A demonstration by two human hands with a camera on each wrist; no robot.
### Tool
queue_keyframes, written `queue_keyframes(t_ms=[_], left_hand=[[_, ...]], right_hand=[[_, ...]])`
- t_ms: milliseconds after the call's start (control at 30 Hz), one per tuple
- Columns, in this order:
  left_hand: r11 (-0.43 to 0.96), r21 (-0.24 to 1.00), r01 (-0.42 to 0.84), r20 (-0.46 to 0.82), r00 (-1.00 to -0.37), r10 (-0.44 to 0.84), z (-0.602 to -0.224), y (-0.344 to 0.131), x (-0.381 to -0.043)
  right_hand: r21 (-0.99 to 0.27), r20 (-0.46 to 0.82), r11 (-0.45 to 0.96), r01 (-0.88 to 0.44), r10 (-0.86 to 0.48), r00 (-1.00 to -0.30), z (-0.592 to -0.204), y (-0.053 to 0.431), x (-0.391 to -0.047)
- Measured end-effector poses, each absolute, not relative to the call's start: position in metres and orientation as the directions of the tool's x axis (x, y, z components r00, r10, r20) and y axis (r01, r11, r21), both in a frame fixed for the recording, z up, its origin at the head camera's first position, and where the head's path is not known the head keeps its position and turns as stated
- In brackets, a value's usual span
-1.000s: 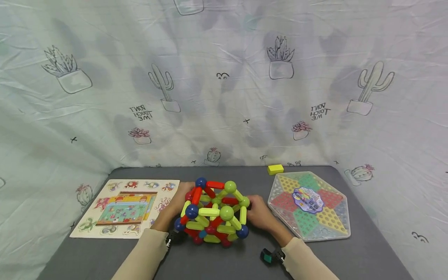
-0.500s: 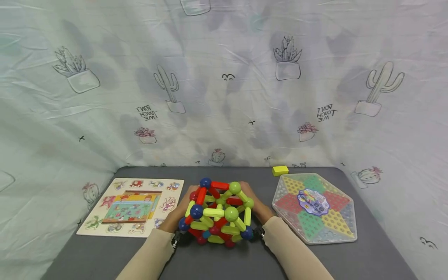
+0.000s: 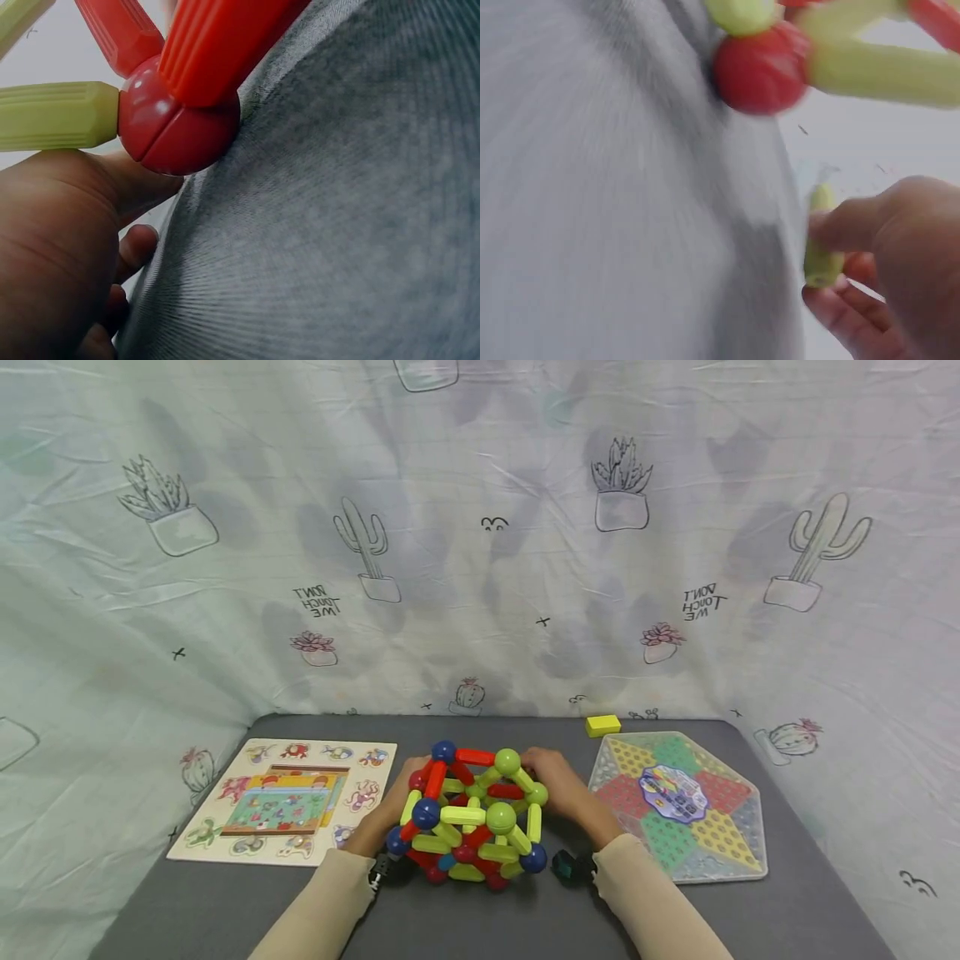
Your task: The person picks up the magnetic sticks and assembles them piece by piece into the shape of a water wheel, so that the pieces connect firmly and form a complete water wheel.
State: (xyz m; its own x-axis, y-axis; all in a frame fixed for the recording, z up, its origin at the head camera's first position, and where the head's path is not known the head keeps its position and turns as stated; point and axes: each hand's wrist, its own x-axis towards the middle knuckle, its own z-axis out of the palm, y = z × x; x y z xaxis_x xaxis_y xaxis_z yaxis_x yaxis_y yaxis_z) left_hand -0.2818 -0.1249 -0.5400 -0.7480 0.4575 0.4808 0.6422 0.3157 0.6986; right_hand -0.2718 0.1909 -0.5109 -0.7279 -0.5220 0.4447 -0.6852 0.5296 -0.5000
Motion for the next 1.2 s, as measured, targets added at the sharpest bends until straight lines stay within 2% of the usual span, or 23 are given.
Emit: queue_keyframes(t_ms=[67,133,233,300,367,467,533,667,867,1033,1200], left_hand=[[0.312,0.700,0.642,0.482,-0.748,0.456,-0.541,-0.125,-0.281],[0.317,0.697,0.643,0.485,-0.749,0.452,-0.542,-0.125,-0.281],[0.317,0.705,0.635,0.488,-0.758,0.433,-0.543,-0.126,-0.280],[0.306,0.716,0.628,0.488,-0.763,0.424,-0.544,-0.126,-0.280],[0.296,0.725,0.622,0.485,-0.766,0.421,-0.545,-0.125,-0.280],[0.289,0.722,0.629,0.491,-0.760,0.426,-0.546,-0.123,-0.280],[0.285,0.712,0.642,0.504,-0.749,0.429,-0.547,-0.123,-0.281],[0.288,0.692,0.662,0.525,-0.736,0.427,-0.547,-0.123,-0.282],[0.312,0.676,0.667,0.528,-0.734,0.427,-0.548,-0.125,-0.284],[0.310,0.676,0.668,0.528,-0.733,0.429,-0.549,-0.124,-0.284],[0.313,0.660,0.683,0.547,-0.722,0.423,-0.547,-0.123,-0.284]], right_hand=[[-0.576,0.383,0.579,-0.577,-0.432,-0.816,-0.504,0.202,-0.260],[-0.736,0.304,0.522,-0.431,-0.314,-0.900,-0.496,0.210,-0.249],[-0.957,0.162,0.214,-0.196,-0.166,-0.973,-0.473,0.212,-0.231],[-0.994,0.107,-0.039,-0.103,-0.116,-0.987,-0.454,0.208,-0.218],[-0.971,0.107,-0.224,-0.080,-0.108,-0.988,-0.435,0.200,-0.202],[-0.931,0.130,-0.356,-0.079,-0.121,-0.984,-0.416,0.186,-0.178],[-0.923,0.108,-0.380,-0.057,-0.114,-0.988,-0.411,0.176,-0.163],[-0.919,-0.019,-0.392,0.051,-0.085,-0.996,-0.410,0.160,-0.145],[-0.920,-0.149,-0.351,0.175,-0.099,-0.984,-0.413,0.152,-0.141],[-0.909,-0.218,-0.324,0.261,-0.163,-0.962,-0.411,0.156,-0.144],[-0.906,-0.201,-0.303,0.295,-0.304,-0.931,-0.412,0.160,-0.149]])
